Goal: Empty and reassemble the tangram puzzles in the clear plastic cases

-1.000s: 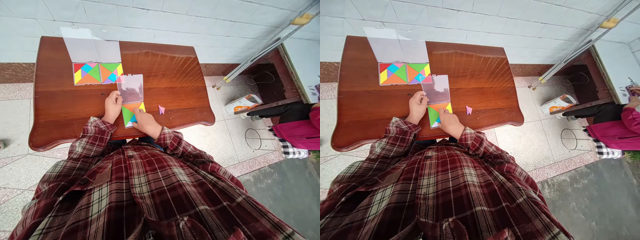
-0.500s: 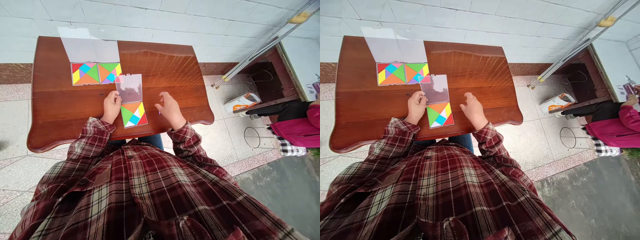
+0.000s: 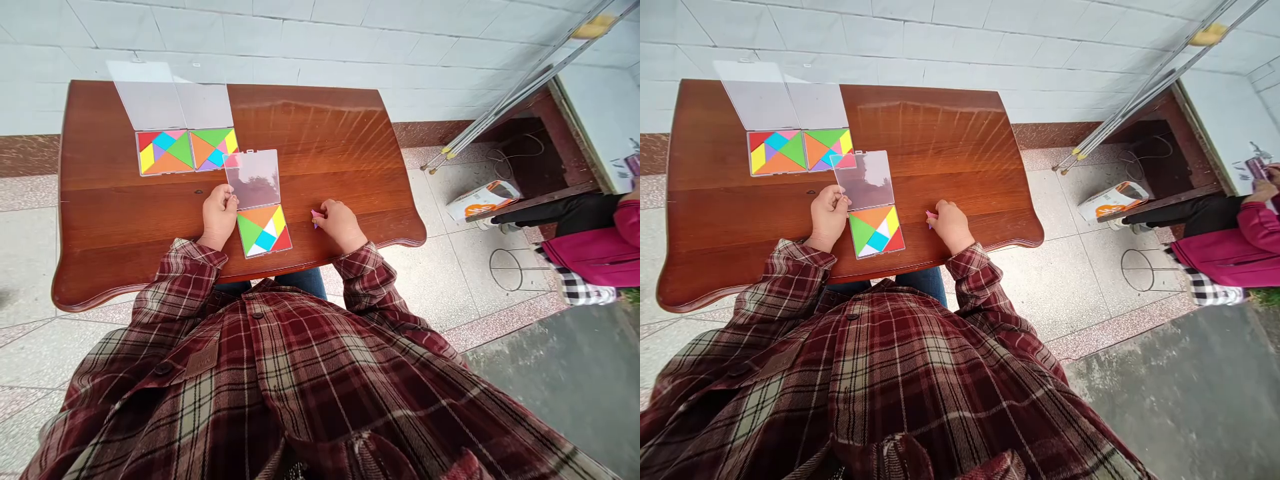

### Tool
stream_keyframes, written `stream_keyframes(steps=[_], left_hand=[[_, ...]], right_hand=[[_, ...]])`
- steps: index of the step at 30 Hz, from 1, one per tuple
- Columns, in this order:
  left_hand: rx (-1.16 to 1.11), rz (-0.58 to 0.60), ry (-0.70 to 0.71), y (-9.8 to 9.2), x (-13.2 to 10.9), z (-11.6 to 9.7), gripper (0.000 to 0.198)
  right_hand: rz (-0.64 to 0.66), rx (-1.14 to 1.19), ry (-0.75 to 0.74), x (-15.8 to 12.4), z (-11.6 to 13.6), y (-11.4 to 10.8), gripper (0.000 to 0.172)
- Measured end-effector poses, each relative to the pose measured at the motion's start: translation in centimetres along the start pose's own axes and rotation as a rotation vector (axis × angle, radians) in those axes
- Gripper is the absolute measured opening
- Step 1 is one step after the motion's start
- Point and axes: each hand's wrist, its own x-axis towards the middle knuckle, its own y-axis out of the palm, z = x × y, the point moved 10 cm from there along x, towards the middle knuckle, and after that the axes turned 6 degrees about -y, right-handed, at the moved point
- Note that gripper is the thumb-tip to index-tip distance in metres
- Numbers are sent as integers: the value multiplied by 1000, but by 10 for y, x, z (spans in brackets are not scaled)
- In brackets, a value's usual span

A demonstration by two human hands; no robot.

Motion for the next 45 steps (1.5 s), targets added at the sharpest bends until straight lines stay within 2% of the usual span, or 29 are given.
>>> stream_keyframes(steps=[5,11,16,20,25,28,33,39,45], left_hand=[[5,-4,0,0,0,0,22],[20,-4,19,1,1,2,22],[15,-11,24,0,1,3,23],[20,-8,9,1,1,5,22],[43,-13,19,1,1,3,21],[44,-13,19,0,1,2,21],[33,-6,14,1,1,1,20],[18,-8,-3,0,-2,-4,20],[5,-10,-17,0,-2,-5,20]], right_hand=[[24,45,3,5,-5,5,9],[-21,202,67,4,-15,3,24],[-46,368,27,3,-13,0,29],[-43,587,-92,1,6,1,23],[37,711,-252,-7,57,14,9],[72,612,-291,-14,86,20,5],[90,311,-351,-19,120,20,13],[98,56,-343,-18,133,24,22],[138,-30,-347,-20,141,28,24]])
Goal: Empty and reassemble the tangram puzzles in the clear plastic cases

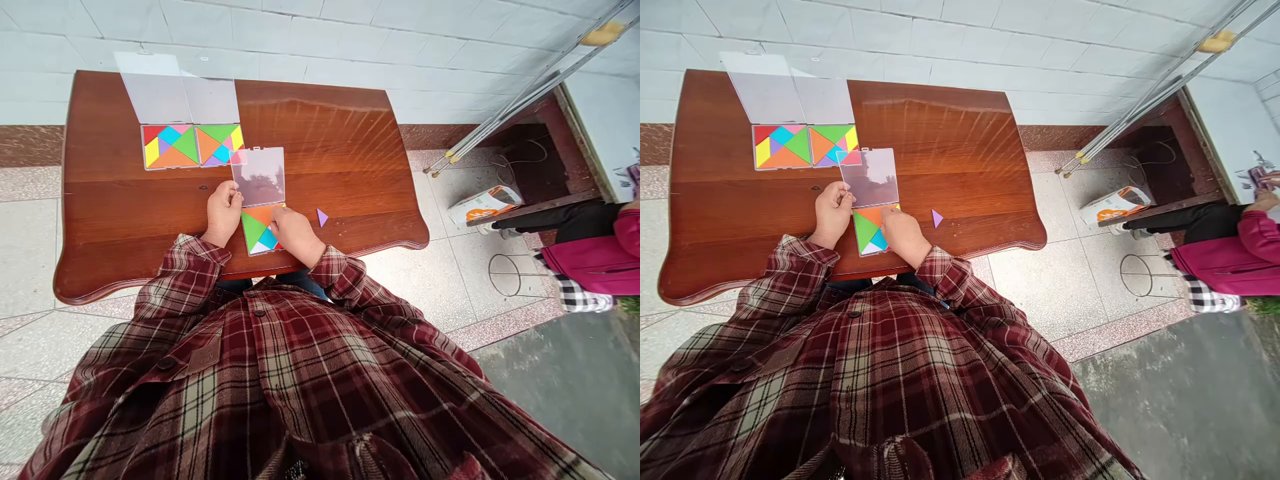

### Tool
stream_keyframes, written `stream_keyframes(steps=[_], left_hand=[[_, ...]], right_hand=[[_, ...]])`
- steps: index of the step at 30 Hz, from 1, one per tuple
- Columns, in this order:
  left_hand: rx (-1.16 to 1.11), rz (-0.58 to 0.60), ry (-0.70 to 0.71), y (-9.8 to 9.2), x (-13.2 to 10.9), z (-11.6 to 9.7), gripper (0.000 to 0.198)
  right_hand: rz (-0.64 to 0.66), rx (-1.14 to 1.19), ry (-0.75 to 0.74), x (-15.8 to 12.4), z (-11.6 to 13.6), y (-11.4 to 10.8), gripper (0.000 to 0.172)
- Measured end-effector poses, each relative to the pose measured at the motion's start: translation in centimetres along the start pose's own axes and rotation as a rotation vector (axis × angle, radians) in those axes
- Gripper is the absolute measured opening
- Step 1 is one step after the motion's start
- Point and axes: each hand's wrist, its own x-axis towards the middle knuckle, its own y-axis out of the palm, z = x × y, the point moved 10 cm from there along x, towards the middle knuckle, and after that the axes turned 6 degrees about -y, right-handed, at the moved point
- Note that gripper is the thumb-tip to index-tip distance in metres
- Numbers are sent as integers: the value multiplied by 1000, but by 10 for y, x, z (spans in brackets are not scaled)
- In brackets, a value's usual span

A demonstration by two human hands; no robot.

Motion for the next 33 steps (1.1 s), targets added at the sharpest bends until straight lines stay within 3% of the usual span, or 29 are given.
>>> stream_keyframes(steps=[6,12,23,33], left_hand=[[4,4,1,1,1,3,22],[4,15,9,3,1,6,23],[0,9,17,1,2,3,21],[9,11,16,3,2,7,24]], right_hand=[[-23,56,-41,2,-4,-3,18],[-94,113,-15,-7,-20,-13,23],[-2,73,-23,-8,-17,10,26],[-11,105,-16,-12,-19,2,23]])
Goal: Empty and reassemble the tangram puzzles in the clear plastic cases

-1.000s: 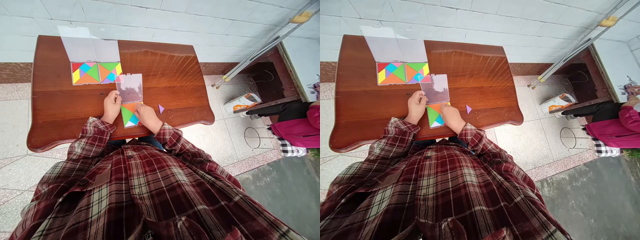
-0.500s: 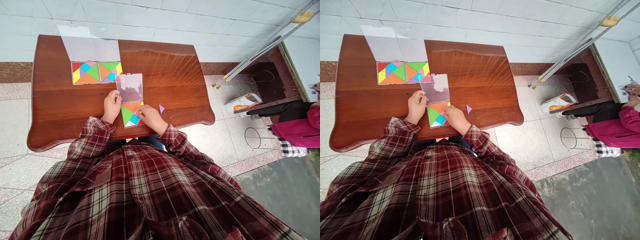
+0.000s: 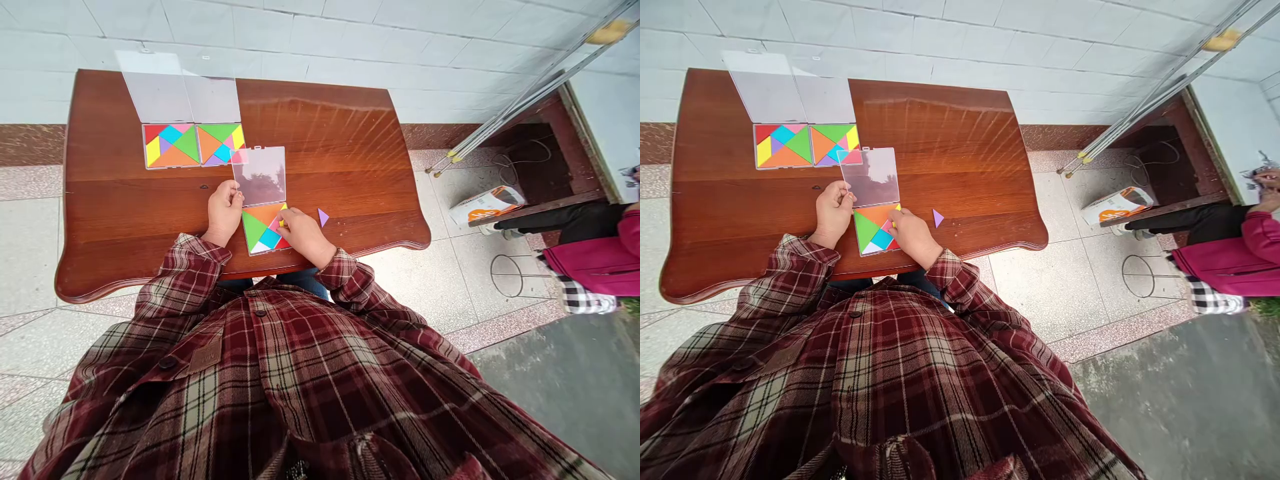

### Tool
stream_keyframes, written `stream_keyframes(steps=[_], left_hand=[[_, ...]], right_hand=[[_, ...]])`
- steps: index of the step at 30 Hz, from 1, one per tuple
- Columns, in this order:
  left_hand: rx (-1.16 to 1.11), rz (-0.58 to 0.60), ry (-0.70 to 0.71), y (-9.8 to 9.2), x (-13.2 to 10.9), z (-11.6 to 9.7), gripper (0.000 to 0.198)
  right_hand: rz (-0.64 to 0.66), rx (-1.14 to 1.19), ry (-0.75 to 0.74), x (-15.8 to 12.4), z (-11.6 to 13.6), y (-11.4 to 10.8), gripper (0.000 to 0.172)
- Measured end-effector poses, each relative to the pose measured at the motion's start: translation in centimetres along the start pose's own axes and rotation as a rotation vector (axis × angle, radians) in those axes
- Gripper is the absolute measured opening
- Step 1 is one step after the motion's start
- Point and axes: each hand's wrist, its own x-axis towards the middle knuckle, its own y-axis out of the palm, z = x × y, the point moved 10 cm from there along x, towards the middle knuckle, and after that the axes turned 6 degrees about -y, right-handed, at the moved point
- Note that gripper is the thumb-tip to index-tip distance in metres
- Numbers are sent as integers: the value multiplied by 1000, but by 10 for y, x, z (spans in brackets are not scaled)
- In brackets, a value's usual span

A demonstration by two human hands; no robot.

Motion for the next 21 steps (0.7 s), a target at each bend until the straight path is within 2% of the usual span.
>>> stream_keyframes(steps=[5,12,21], left_hand=[[5,3,-10,-1,-1,-2,23],[9,2,0,-2,-1,-4,24],[-13,-6,-12,-3,-2,-2,22]], right_hand=[[53,-49,-12,-5,-1,3,25],[57,-40,4,-2,-2,5,26],[-18,51,19,0,-7,3,23]])
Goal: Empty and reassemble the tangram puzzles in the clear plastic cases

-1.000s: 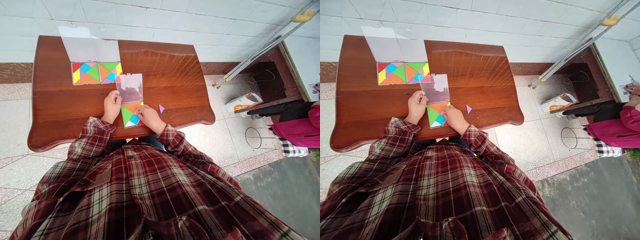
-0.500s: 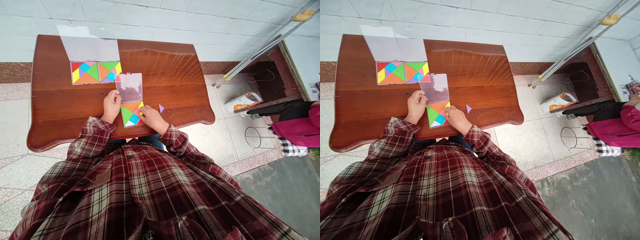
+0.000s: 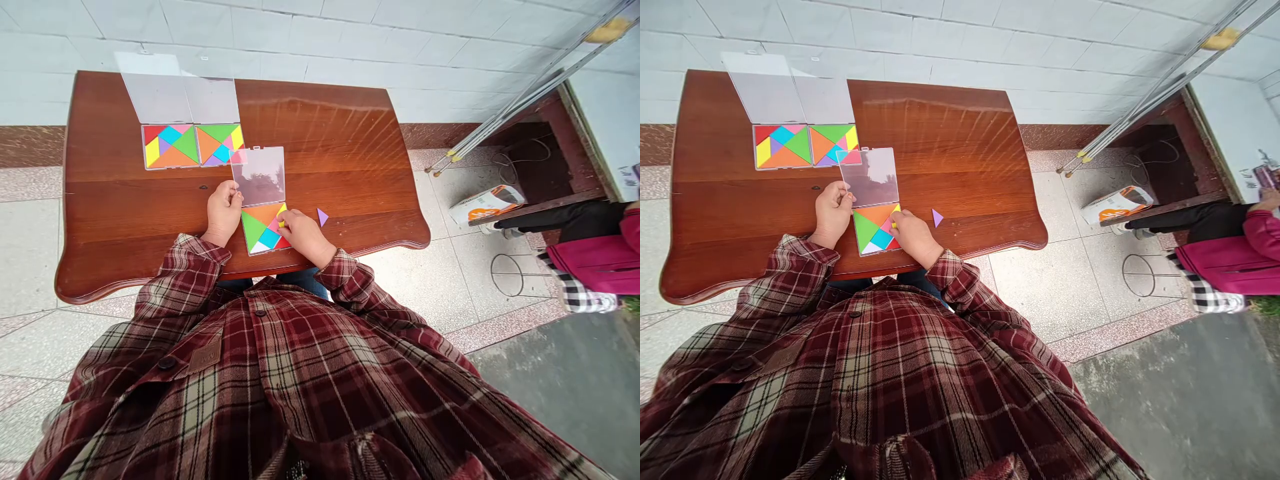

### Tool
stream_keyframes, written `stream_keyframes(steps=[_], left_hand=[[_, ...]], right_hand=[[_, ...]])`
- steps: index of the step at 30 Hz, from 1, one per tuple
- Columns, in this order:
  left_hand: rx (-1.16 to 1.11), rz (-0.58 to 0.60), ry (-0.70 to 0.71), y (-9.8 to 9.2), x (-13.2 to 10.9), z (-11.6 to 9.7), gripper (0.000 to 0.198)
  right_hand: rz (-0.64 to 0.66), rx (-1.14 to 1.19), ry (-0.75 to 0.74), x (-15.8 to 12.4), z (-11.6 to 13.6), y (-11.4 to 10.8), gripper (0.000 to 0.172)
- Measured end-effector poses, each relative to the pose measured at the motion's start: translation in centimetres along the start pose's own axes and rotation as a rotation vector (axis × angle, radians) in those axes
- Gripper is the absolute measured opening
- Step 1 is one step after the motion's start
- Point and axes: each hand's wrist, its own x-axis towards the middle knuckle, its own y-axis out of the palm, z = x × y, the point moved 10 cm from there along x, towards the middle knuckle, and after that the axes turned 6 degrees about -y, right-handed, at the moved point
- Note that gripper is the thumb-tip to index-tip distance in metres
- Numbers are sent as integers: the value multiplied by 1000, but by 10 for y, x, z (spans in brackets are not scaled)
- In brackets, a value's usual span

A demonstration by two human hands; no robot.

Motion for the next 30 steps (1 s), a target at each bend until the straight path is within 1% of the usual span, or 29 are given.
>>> stream_keyframes(steps=[3,5,7,10,12,15,17,21,26,30], left_hand=[[-1,8,4,1,0,1,21],[0,1,17,1,1,2,21],[7,-3,27,1,2,3,21],[16,-2,32,2,3,6,21],[6,-5,32,3,3,6,22],[-26,-9,29,2,3,4,20],[-36,-11,32,1,2,2,18],[-30,-17,49,0,2,-1,17],[-24,-13,69,2,3,1,19],[-30,-5,98,4,4,5,21]], right_hand=[[-94,37,-13,2,-7,-8,21],[-167,45,-7,1,-18,-18,18],[-246,37,32,-2,-35,-31,16],[-337,3,153,-12,-71,-50,17],[-333,-24,247,-19,-94,-55,19],[-268,-51,341,-24,-116,-50,21],[-246,-56,352,-23,-122,-44,20],[-246,-15,310,-14,-125,-37,8],[-255,77,354,-11,-129,-37,16],[-246,166,338,-14,-120,-35,12]])
